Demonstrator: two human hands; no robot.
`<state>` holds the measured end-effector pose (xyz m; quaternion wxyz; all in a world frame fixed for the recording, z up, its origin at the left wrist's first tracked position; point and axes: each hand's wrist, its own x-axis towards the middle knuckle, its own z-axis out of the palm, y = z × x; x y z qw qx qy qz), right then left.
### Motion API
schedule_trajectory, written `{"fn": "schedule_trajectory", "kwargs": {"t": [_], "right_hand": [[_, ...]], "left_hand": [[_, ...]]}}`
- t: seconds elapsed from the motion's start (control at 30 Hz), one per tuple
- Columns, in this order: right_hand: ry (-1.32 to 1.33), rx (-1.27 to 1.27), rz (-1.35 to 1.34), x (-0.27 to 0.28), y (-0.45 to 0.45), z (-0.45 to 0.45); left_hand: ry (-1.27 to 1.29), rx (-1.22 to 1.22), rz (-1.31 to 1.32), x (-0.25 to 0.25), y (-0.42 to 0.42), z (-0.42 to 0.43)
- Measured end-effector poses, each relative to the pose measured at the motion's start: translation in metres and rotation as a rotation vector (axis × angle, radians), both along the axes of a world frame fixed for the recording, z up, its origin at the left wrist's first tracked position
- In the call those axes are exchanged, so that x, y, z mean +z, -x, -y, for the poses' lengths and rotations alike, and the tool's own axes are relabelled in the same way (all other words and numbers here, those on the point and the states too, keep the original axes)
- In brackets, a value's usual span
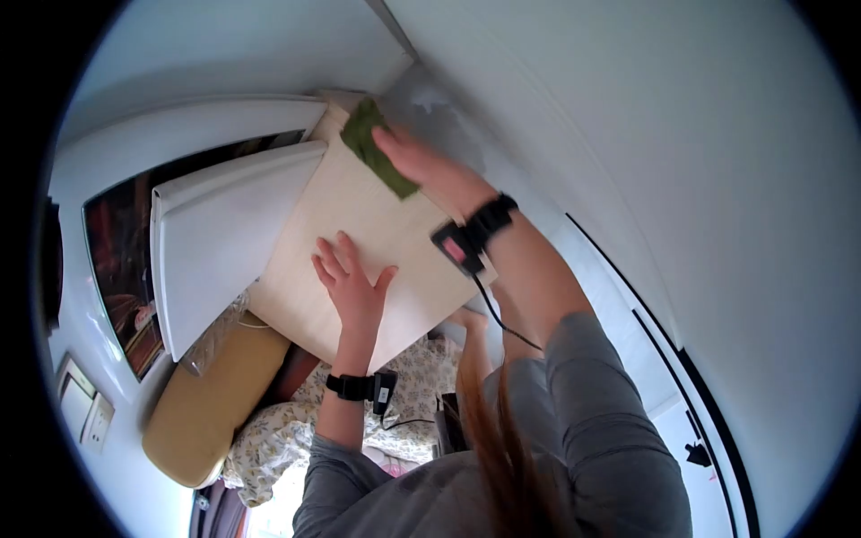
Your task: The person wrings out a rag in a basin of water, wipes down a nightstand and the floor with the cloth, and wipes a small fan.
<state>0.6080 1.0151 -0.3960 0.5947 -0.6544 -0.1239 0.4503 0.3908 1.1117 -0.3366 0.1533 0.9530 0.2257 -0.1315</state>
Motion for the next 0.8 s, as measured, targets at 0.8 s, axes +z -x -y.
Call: {"fn": "schedule_trajectory", "kwargs": {"t": [0.8], "right_hand": [[0.011,-0.543,0.531,0.126,0.076,-0.003]], "left_hand": [[0.447,0.473,0.404,0.022,0.02,-0.031]]}}
